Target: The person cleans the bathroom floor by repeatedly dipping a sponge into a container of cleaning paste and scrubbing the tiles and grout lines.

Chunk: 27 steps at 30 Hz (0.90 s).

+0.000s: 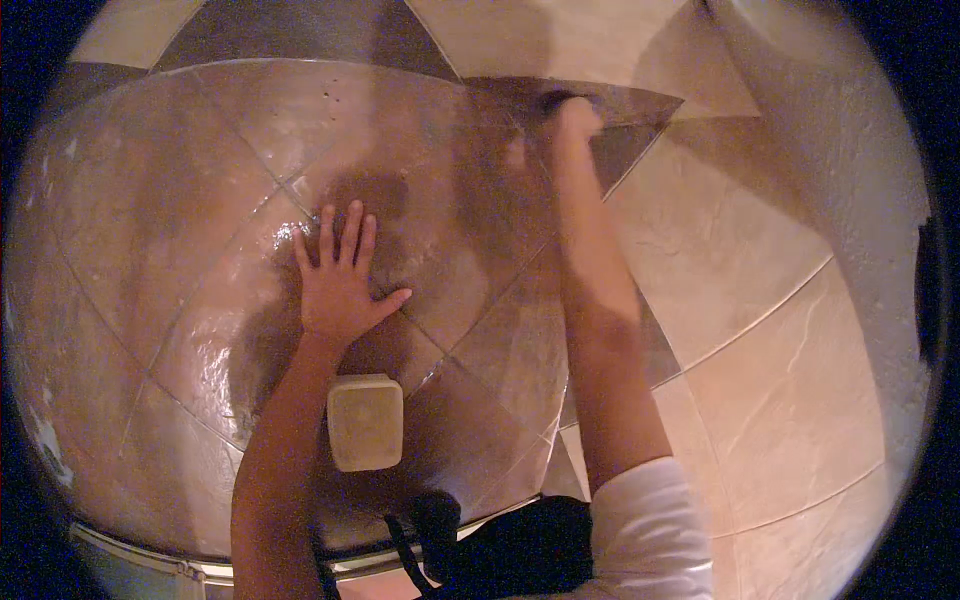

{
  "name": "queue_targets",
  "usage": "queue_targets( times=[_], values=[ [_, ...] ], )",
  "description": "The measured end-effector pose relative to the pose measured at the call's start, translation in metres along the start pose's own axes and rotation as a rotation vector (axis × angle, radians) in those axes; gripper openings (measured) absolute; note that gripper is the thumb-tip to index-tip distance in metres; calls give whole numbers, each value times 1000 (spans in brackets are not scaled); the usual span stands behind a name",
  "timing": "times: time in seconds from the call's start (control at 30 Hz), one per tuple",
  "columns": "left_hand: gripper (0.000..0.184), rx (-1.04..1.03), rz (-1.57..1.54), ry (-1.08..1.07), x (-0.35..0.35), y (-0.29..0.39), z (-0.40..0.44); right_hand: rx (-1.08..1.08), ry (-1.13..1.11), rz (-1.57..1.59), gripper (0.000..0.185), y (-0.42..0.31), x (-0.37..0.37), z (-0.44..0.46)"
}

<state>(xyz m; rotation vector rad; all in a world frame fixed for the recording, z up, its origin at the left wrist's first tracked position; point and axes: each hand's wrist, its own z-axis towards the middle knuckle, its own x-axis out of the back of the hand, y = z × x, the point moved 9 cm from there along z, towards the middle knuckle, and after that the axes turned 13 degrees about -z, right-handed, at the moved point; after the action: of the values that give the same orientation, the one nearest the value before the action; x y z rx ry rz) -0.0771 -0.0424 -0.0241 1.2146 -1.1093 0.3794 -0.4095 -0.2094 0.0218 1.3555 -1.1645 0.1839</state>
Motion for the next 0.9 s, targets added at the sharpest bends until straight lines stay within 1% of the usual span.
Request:
queue_targets(
  times=[0.03, 0.1, 0.13, 0.2, 0.23, 0.27, 0.33, 0.4, 0.43, 0.47, 0.5, 0.53, 0.57, 0.63, 0.7, 0.77, 0.83, 0.87, 0.9],
  values=[
    [99, -10, 4, 26, 1, 0, 0, 5, 366, 74, 33, -21, -5, -5],
    [99, -22, 11, 27, 0, 2, -2, 5, 706, 151, 33, -38, -24, -22],
    [100, 1, 36, 1, 2, 4, 0, -128, 536, 565, 33, -19, -33, -17],
    [100, 18, 46, -19, 0, 7, 0, -220, 297, 553, 34, 13, -30, -4],
    [100, 14, 39, -9, 1, 6, 2, -169, 244, 151, 36, 41, -5, 2],
    [101, 12, 32, -3, 1, 4, 1, -255, 188, 153, 35, 90, -4, 16],
    [101, 12, 22, 13, 1, 3, 1, -334, 133, 147, 34, 130, -8, 41],
    [101, 15, 20, 19, -1, 4, 1, -535, 529, 556, 45, 144, -30, 79],
    [101, 7, 18, 19, 1, 5, 2, -634, 723, 766, 54, 140, -19, 57],
    [102, -3, 18, 24, 2, 5, 2, -743, 774, 1046, 53, 134, -26, 37],
    [102, -4, 23, 16, 2, 5, 2, -857, 869, 1324, 54, 115, -1, -20],
    [102, 1, 29, 12, 2, 6, 2, -893, 732, 1271, 48, 92, -29, 0],
    [102, 2, 30, 16, 2, 5, 2, -891, 736, 1268, 48, 93, -48, 14],
    [102, 12, 35, 6, 1, 6, 3, -704, 552, 1762, 49, 73, -65, 18],
    [102, 21, 39, -3, 2, 1, 3, -460, 317, 2220, 49, 41, -64, 22],
    [101, 21, 22, -8, 0, 2, 4, -472, 811, 1399, 50, 124, -28, 28],
    [101, 22, 19, -3, -1, -1, 3, -103, 1342, 1212, 64, 129, 76, -62],
    [101, 23, 24, 4, 0, -2, 3, -100, 1342, 1207, 64, 131, 86, -56],
    [101, 21, 19, 2, 0, -1, 3, -221, 1397, 914, 68, 132, 100, -54]
  ],
)
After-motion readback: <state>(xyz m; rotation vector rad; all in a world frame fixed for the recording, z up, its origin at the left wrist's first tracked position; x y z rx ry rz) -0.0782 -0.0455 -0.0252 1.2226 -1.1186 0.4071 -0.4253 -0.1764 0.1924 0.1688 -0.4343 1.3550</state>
